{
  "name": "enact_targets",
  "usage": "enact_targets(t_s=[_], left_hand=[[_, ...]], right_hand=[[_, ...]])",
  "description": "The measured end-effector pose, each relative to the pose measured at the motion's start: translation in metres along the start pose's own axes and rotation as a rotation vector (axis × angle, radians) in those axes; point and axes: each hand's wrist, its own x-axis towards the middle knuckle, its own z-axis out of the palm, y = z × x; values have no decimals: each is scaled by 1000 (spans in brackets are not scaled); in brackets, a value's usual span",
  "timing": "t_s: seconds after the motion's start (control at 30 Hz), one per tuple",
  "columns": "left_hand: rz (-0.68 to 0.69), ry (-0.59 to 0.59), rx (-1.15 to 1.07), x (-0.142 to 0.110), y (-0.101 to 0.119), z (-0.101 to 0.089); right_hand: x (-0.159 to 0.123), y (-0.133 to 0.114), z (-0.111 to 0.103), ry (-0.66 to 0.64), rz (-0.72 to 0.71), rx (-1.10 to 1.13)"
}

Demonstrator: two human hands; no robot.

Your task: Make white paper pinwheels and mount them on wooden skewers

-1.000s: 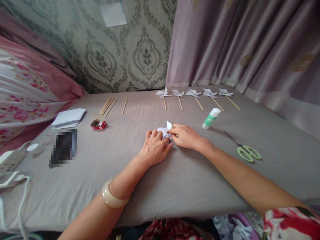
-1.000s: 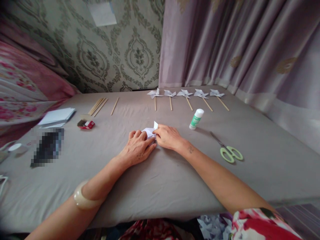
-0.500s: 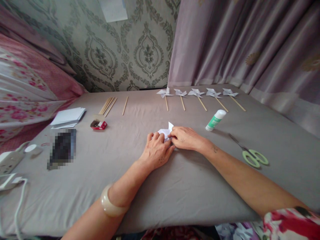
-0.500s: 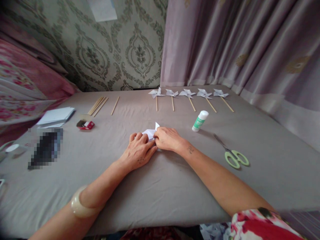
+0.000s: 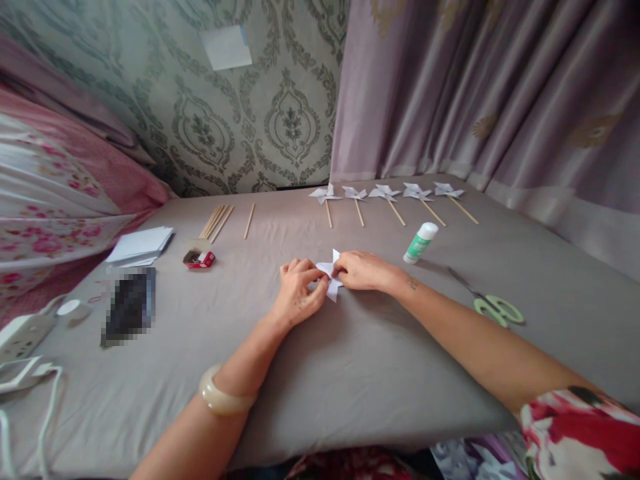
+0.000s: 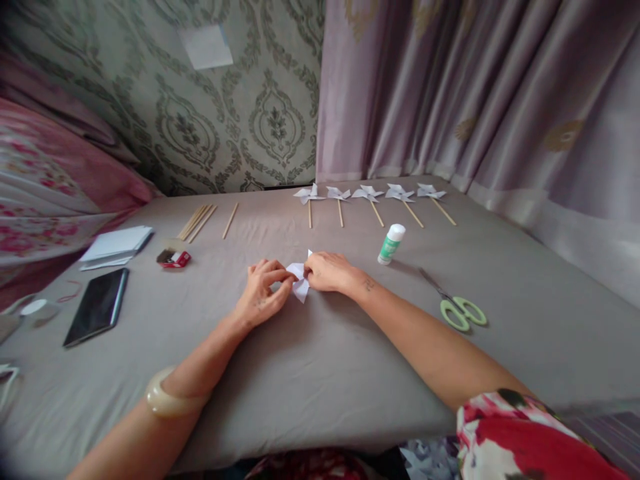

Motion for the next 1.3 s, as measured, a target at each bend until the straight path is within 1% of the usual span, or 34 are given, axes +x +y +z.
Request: enact_targets(t_s=[0.07, 0.13, 0.23, 0.37, 0.43, 0.53, 0.63, 0.73, 0.83, 0.97, 1.07, 1.13, 1.2, 1.3], left_hand=[[-122, 50, -62, 3, -3, -3], [-213, 86, -107, 6, -7, -4], [-281, 129, -163, 8, -12, -5], [-348, 178, -215, 9, -21, -1], [-397, 200, -237, 11, -26, 2], [-468, 228, -259, 12, -34, 5], [-536, 234, -264, 12, -37, 6], [-587, 225, -239, 12, -38, 8], [-611, 233, -199, 13, -39, 12], [-616, 216, -173, 14, -40, 13], [-597, 212, -172, 12, -45, 4], [-589, 228, -162, 8, -55, -9], [-600, 265, -134, 0, -72, -27], [-664, 361, -61, -16, -106, -61]], right_hand=[[2, 7, 2, 21, -11, 67], [4, 13, 6, 77, -31, 171], [3, 21, 14, 214, -26, 342], [-4, 31, 24, 388, 84, 493], [-9, 34, 31, 454, 143, 536], [-16, 37, 41, 532, 196, 574], [-23, 37, 47, 579, 254, 535], [-24, 38, 49, 630, 350, 460], [-20, 42, 50, 610, 411, 440], [-17, 43, 53, 575, 417, 479], [-16, 44, 55, 576, 420, 513], [-15, 46, 57, 582, 427, 525], [-13, 50, 61, 597, 432, 548], [-8, 58, 69, 665, 428, 643]])
